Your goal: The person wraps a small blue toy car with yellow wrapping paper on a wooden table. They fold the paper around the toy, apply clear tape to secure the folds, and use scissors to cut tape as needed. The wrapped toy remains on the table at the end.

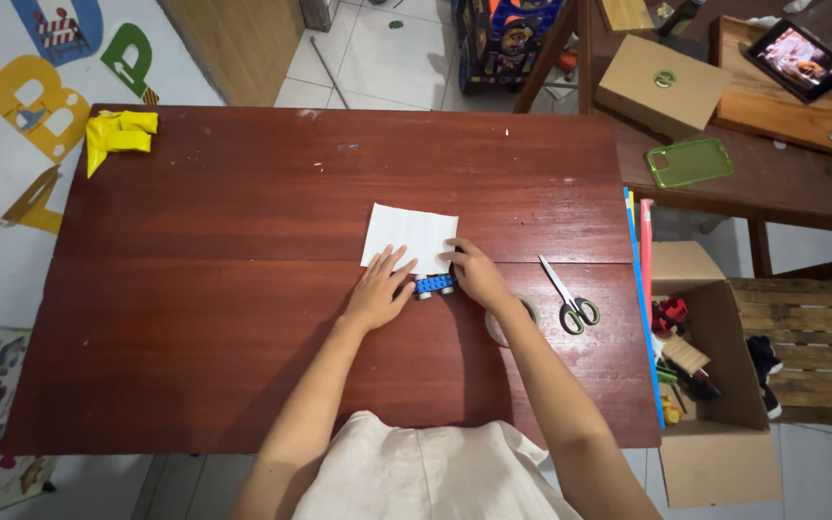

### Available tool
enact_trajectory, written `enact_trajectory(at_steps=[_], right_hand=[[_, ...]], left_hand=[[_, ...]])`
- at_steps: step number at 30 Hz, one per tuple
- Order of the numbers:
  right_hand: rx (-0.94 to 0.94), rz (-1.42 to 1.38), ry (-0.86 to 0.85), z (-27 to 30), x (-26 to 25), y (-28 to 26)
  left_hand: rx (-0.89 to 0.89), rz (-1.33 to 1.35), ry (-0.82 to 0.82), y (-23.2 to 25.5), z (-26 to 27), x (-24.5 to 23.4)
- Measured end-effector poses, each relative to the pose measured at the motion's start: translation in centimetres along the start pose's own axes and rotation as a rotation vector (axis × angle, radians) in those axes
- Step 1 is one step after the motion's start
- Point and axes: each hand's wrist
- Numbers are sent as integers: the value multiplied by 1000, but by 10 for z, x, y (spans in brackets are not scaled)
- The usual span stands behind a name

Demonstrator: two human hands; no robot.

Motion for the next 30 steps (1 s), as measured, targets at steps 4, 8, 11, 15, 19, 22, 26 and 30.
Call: enact_trajectory(at_steps=[4,8,11,15,19,22,26,30], right_hand=[[-107,58,130,4,0,-6],[-17,38,179,14,4,-29],[13,73,138,26,7,-47],[44,133,54,38,9,-62],[54,156,-49,39,6,-59],[47,205,-81,40,8,-53],[28,164,-92,40,8,-50],[-2,27,-62,36,-7,-57]], left_hand=[[34,-97,43,1,3,9],[56,-179,64,3,2,10],[66,-190,76,3,3,10],[59,-189,82,6,3,8],[25,-193,57,9,2,7],[20,-184,54,8,3,6],[31,-215,82,7,4,7],[15,-166,73,4,4,11]])
Point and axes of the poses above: each hand's wrist, its own z-axis away from the middle knuckle, its own x-axis out of the palm, y = z × x, and after that the axes turned 4 degrees about x, right-handed
